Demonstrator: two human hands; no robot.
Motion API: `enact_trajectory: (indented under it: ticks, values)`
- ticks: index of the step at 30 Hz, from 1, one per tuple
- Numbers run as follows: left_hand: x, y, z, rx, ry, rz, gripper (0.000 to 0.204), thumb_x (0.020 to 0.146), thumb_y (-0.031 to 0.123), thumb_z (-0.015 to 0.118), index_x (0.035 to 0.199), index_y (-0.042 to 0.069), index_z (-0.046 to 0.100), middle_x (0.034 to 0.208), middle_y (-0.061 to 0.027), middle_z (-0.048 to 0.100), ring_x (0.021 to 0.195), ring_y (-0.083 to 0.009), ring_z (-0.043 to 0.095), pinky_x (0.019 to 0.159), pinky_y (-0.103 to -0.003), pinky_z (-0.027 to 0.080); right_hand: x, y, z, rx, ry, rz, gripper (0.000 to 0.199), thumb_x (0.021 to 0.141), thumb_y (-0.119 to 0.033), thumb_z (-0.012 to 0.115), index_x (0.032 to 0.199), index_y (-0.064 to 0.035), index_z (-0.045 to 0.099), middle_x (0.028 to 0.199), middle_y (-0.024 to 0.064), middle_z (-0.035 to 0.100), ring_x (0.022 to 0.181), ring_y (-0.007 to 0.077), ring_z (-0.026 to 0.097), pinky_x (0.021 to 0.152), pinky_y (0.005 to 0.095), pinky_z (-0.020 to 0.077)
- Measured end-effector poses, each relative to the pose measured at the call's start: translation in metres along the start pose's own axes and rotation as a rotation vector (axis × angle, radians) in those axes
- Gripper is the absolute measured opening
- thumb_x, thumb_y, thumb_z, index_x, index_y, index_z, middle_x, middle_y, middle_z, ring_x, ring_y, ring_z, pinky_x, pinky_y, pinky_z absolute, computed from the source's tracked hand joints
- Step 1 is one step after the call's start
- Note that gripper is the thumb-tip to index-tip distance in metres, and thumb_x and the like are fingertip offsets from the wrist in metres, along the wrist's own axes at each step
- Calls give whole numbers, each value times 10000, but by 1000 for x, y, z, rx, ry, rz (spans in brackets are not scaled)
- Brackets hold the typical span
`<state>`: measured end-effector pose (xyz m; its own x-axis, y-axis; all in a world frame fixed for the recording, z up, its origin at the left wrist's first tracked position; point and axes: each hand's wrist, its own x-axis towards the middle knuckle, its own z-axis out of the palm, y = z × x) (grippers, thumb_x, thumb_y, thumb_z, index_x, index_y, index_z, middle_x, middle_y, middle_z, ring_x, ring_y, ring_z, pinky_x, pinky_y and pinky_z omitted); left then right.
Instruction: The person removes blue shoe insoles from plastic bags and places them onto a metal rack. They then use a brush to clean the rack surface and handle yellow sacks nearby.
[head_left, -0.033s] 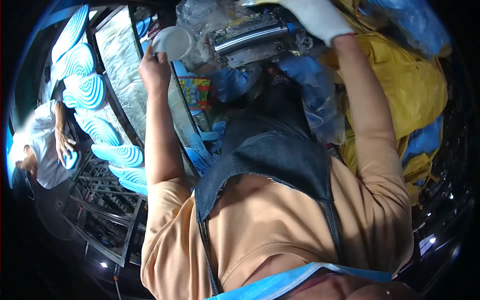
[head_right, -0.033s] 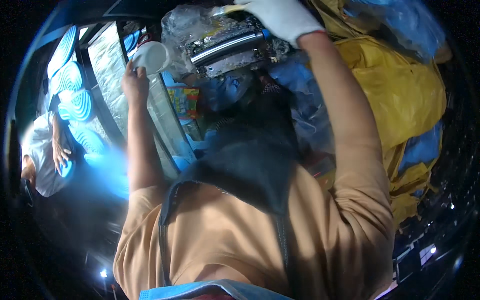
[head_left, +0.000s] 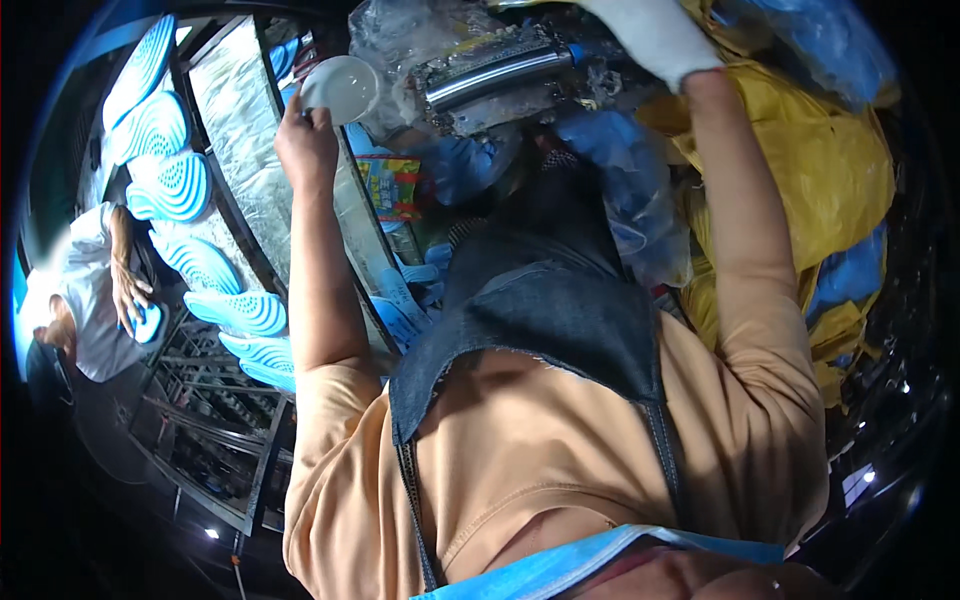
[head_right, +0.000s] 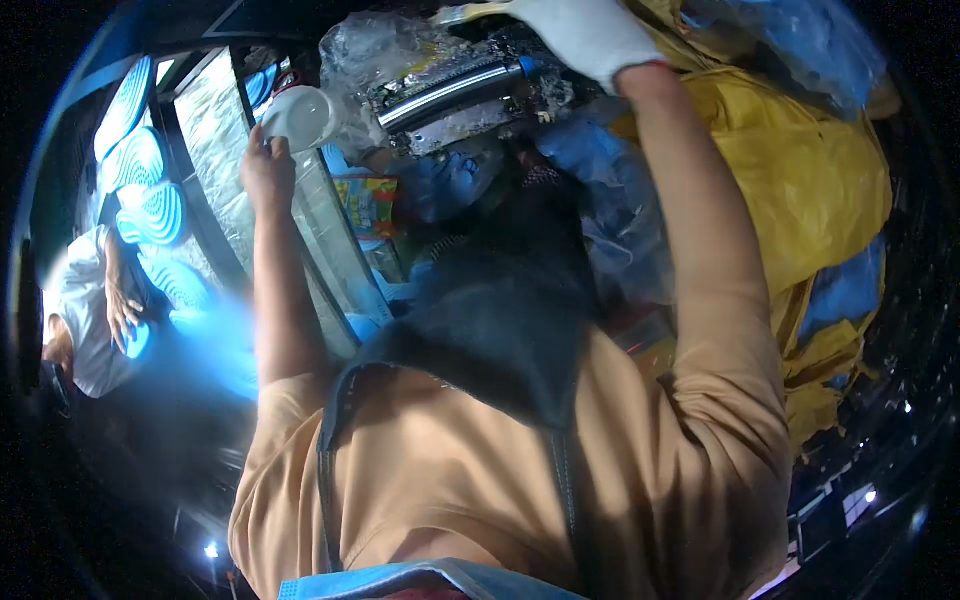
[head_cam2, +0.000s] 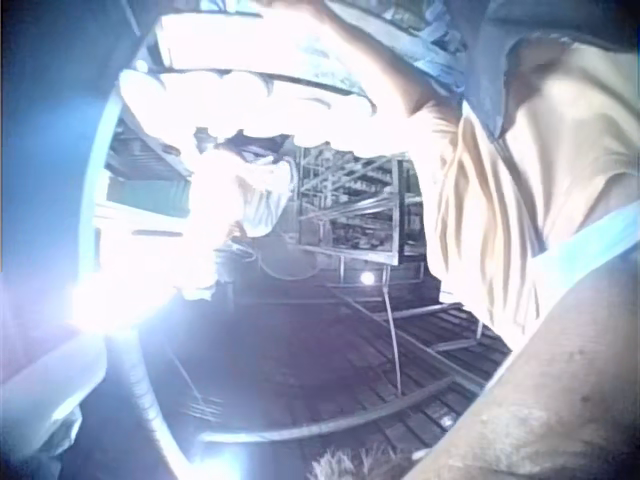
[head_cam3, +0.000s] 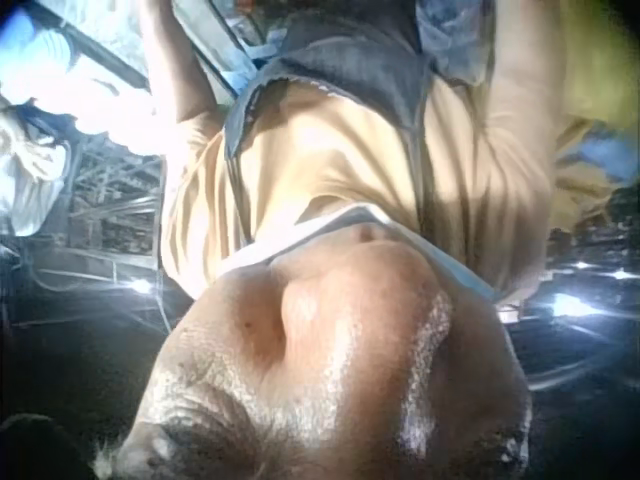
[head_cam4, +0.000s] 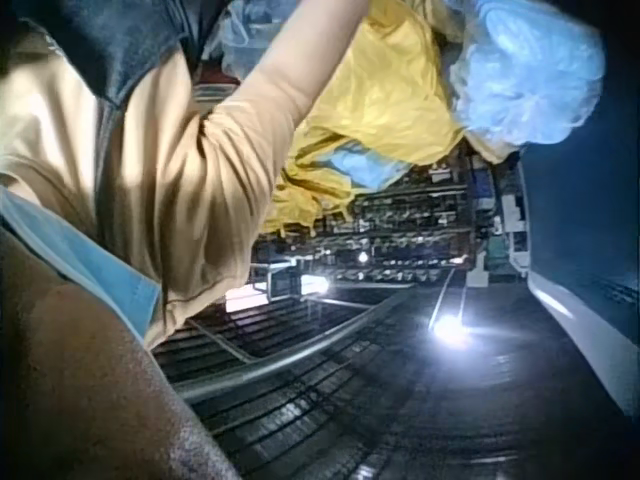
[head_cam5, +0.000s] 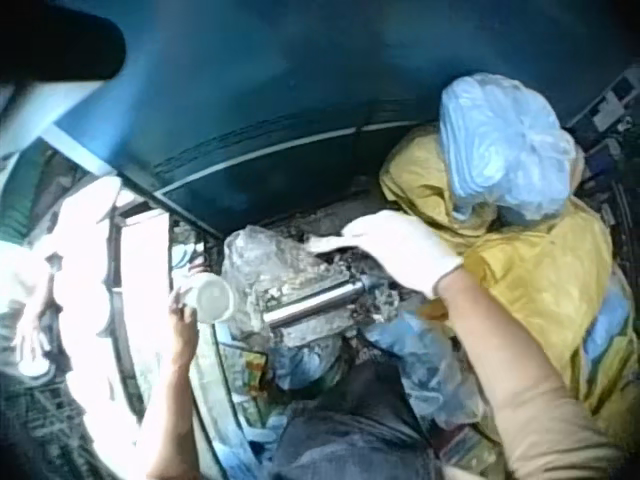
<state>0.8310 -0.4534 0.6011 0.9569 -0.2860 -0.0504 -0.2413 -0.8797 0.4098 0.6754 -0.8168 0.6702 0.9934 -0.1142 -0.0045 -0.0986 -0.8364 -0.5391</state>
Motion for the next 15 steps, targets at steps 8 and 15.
enact_trajectory:
  ticks: [8, 15]
  values:
    - [-1, 4, -17, -38, -53, -30, 446, 825, 167, 562, 1241, 13, 604, 868, -228, 695, 820, -337, 697, 766, -417, 527, -69, 6, -47, -172, 36, 61, 317, 953, -181, 442, 1144, -95, 679, 1136, 129, 670, 1067, 296, 611, 956, 372, 463]
    - [-11, 39, -36, -123, -70, 30, 415, 818, 128, 516, 1207, 34, 625, 704, -158, 661, 607, -224, 650, 624, -362, 503, -89, 23, -20, -150, -11, -64, 275, 962, -197, 459, 1088, -71, 669, 1052, 141, 668, 1017, 308, 612, 909, 399, 470]
